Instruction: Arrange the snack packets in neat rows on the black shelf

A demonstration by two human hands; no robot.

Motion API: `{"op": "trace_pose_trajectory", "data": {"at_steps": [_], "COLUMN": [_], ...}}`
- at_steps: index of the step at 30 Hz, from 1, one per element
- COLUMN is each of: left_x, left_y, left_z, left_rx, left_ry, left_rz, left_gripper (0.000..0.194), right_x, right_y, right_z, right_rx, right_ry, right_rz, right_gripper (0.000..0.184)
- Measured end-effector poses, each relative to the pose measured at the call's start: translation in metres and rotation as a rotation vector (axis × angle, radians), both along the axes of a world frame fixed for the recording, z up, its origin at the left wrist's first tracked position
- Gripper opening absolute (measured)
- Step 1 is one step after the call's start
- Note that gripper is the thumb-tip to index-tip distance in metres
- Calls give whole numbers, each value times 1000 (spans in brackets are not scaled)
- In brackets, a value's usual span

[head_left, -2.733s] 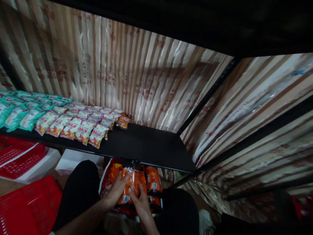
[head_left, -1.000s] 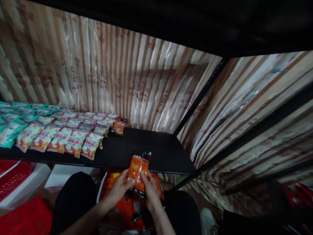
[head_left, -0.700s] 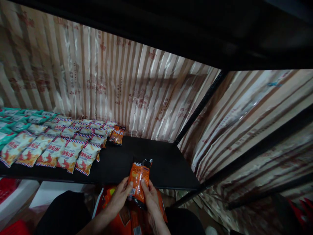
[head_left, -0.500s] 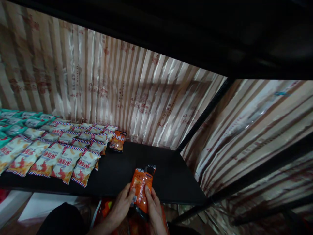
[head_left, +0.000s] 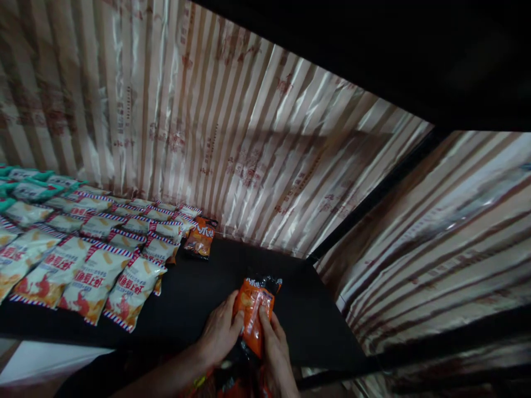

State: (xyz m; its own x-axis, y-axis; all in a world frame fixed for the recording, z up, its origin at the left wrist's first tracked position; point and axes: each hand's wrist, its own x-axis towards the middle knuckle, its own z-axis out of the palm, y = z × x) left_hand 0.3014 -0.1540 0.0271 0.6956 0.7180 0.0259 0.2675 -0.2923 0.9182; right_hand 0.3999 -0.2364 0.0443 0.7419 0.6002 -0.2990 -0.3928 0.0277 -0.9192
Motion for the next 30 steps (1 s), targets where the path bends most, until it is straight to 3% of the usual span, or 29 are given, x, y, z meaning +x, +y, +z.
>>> {"op": "trace_pose_trajectory", "data": {"at_steps": [4, 9, 17, 24, 30], "left_x": [-5, -8, -5, 3, 0], "left_y": [13, 25, 35, 40, 48], "left_z": [8, 7, 10, 21, 25], "left_rx": [30, 77, 107, -67, -286], "left_ry": [-41, -110, -191, -305, -455], "left_rz": [83, 202, 280, 292, 225], "left_gripper": [57, 54, 55, 43, 47], "right_x": [-5, -9, -13, -16, -25], "right_y": [18, 38, 51, 51, 52], "right_z": [8, 10, 11, 19, 25], "right_rx": [-8, 51, 56, 11, -33], "right_ry": [-98, -170, -266, -515, -818], "right_rz": [53, 149, 183, 150, 170], "right_gripper": [49, 44, 44, 50, 40]}}
